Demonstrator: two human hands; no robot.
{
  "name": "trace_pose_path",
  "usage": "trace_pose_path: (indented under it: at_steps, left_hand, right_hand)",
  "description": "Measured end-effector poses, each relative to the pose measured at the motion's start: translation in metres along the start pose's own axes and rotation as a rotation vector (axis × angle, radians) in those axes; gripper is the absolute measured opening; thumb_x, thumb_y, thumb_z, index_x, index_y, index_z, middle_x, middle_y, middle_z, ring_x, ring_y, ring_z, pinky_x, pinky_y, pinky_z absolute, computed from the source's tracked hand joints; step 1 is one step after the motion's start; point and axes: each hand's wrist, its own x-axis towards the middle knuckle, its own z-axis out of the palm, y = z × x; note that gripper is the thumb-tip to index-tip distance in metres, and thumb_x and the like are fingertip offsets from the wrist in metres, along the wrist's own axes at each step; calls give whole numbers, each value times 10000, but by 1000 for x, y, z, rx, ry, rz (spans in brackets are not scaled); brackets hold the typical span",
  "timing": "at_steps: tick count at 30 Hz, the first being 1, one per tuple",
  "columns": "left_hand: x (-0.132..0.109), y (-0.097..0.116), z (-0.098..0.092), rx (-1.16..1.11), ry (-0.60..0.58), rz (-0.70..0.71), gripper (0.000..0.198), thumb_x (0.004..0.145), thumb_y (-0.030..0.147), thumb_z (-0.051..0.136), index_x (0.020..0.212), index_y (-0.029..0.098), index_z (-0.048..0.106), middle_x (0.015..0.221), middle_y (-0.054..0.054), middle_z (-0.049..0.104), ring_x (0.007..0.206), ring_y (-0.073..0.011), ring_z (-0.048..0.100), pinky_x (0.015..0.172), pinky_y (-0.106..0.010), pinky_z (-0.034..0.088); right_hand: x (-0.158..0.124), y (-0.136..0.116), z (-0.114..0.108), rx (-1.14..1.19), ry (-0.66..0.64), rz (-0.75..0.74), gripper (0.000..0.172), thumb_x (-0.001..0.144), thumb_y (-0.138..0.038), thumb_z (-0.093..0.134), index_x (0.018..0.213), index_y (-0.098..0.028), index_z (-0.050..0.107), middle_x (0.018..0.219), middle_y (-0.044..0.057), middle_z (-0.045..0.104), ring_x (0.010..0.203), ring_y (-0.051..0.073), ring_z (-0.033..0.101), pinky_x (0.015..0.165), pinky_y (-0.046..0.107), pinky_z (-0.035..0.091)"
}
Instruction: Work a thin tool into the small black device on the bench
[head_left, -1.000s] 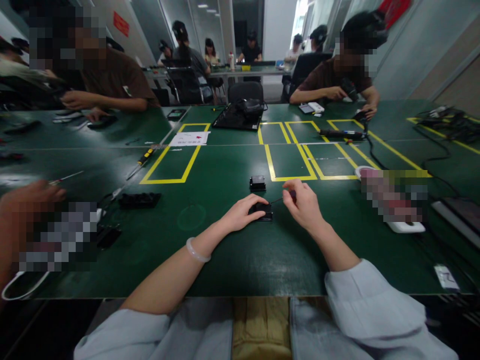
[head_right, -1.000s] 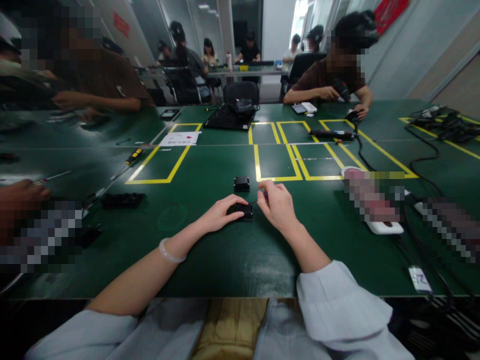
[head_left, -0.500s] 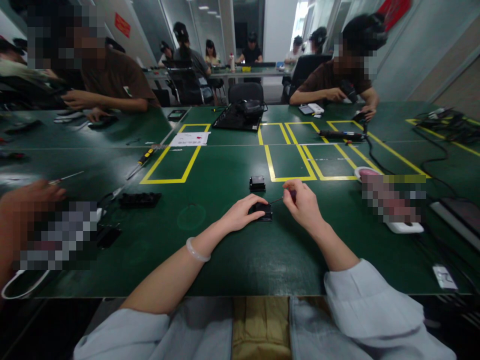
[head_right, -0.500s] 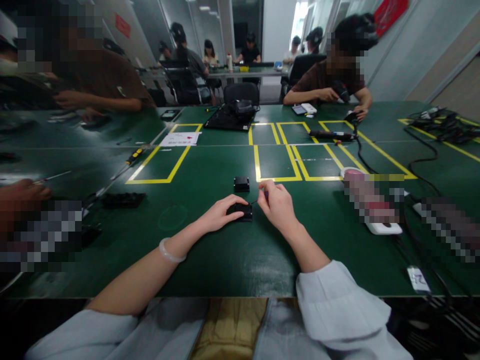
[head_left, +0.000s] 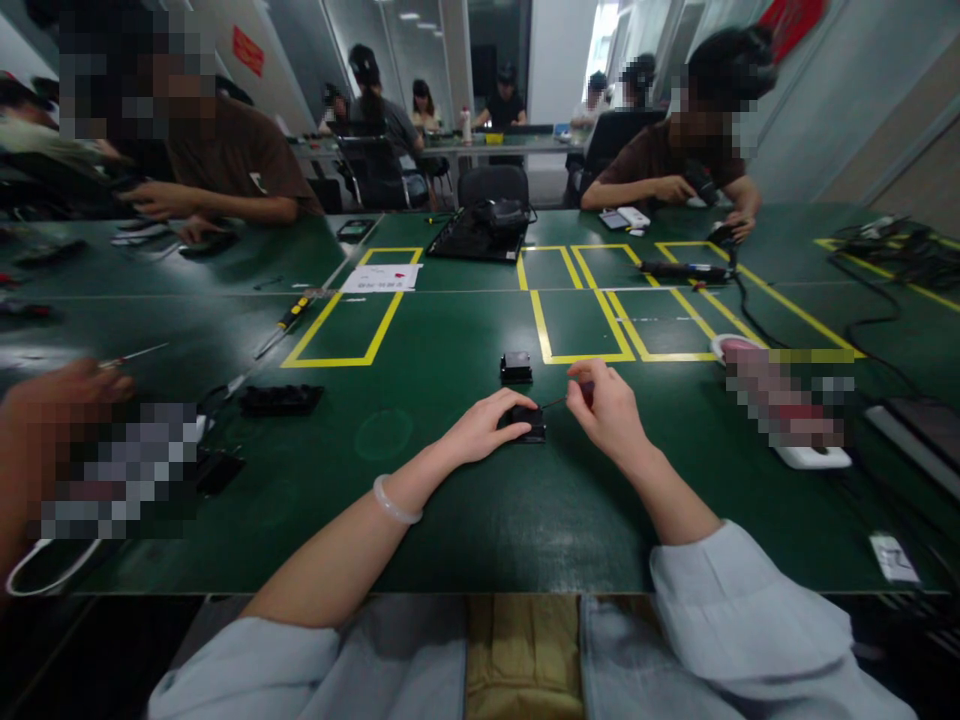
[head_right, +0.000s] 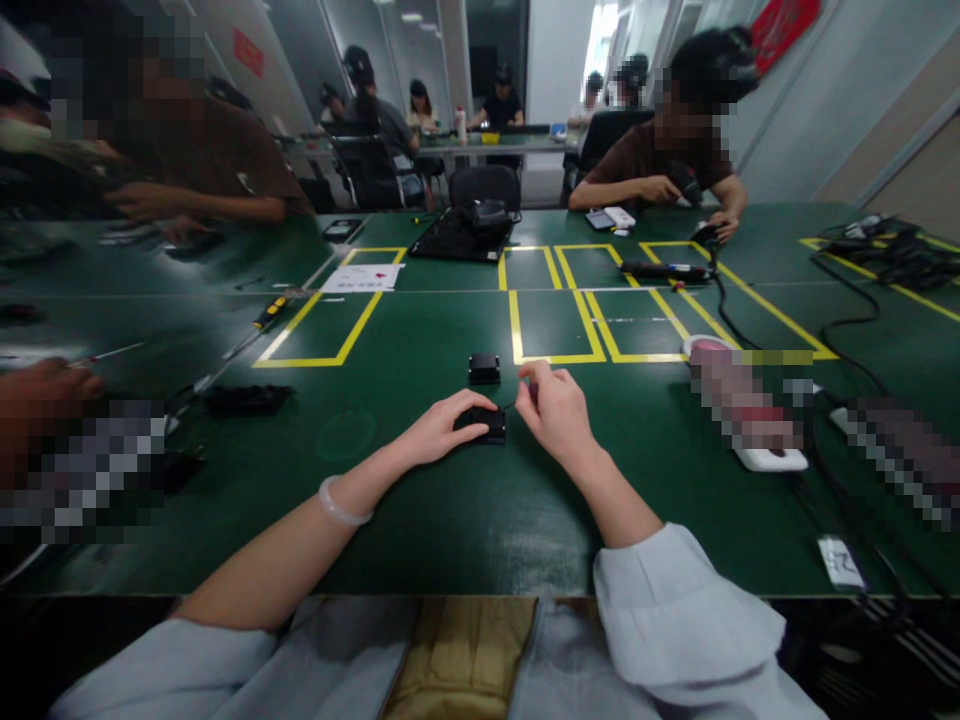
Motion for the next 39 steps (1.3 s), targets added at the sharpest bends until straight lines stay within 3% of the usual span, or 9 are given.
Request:
trace_pose_path:
  at_steps: [5, 12, 19, 27, 34, 39]
  left_hand:
    - [0, 1, 0, -3, 8, 12, 280, 931, 352, 520, 1173, 220, 571, 1127, -57, 599, 1059, -208, 565, 943, -335, 428]
    - [0, 0, 0, -8, 12, 11, 285, 932, 362, 518, 1174, 223, 573, 1137, -55, 600, 1065, -208, 567, 950, -338, 427]
    - [-1, 1, 0, -9, 5, 1, 290, 930, 373, 517, 1171, 220, 572, 1129, -60, 603, 1065, -216, 567, 947, -353, 433]
    - [-1, -1, 0, -7, 13, 4, 286, 926, 358, 533, 1175, 225, 572, 1135, -49, 602, 1067, -206, 569, 951, -331, 430]
    - [-1, -1, 1, -1, 2, -10, 296, 927, 366, 524, 1181, 221, 569, 1138, -62, 599, 1065, -215, 568, 945, -346, 435]
    - [0, 0, 0, -5, 6, -4, 286, 926, 356, 529, 1178, 227, 568, 1139, -55, 600, 1071, -213, 566, 949, -339, 430]
  right_hand:
    - [0, -2, -2, -17, -3, -4, 144, 858, -233, 475, 995, -218, 517, 728, 15, 583, 672, 187, 536, 685, 322, 438]
    - [-1, 1, 0, -23, -23, -7, 159, 917, -366, 480, 954, -219, 530, 752, 28, 600, 697, 189, 542, 688, 314, 437]
    - [0, -3, -1, 15, -12, -7, 132, 873, -253, 468, 990, -221, 522, 768, 29, 608, 703, 189, 564, 700, 328, 449]
    - [0, -3, -3, -8, -45, -26, 137, 932, -332, 450, 919, -222, 530, 771, 32, 623, 688, 181, 538, 693, 313, 428]
    - [0, -1, -1, -26, 5, -29, 105, 891, -233, 453, 961, -215, 528, 758, 27, 611, 671, 178, 537, 702, 316, 435]
    - [0, -1, -3, -23, -24, -31, 102, 902, -287, 471, 947, -217, 531, 736, 22, 602, 670, 182, 528, 694, 318, 428]
